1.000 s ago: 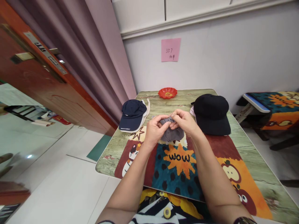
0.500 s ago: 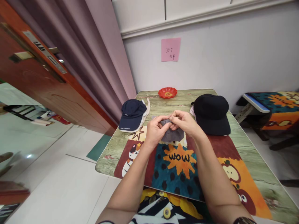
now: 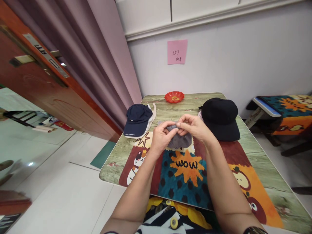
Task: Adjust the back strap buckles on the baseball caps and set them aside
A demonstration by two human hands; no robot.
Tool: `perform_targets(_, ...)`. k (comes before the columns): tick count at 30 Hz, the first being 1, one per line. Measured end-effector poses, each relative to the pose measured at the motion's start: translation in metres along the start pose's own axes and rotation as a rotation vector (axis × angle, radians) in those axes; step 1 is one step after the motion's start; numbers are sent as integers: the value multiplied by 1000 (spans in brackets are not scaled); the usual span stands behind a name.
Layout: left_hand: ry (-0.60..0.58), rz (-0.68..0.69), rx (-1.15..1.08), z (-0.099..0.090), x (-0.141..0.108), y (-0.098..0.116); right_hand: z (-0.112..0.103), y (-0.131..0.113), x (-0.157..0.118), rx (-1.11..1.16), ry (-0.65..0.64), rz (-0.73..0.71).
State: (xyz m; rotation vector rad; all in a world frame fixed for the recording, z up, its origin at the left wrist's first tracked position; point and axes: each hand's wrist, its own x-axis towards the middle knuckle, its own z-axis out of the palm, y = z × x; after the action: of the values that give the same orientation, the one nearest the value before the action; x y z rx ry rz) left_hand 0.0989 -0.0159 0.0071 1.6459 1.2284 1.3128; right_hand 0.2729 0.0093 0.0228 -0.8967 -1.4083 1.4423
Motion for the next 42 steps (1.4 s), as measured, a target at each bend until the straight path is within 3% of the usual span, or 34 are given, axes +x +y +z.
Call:
perform_targets(20, -69, 44, 45, 0, -1, -1, -5, 2, 1, -59, -23, 8)
perform_targets(25, -26, 35, 39, -2, -1, 1, 1, 9, 5, -24, 41, -35)
perform_targets(32, 46, -50, -95, -10, 2, -6, -2, 3, 2, -303, -112, -88)
perform_targets(35, 55, -92, -129, -11, 3, -5, 0, 3, 2, -382, -70, -129)
perform_targets(42, 103, -374, -379, -10, 2, 1, 10, 10, 6, -617, 21, -257)
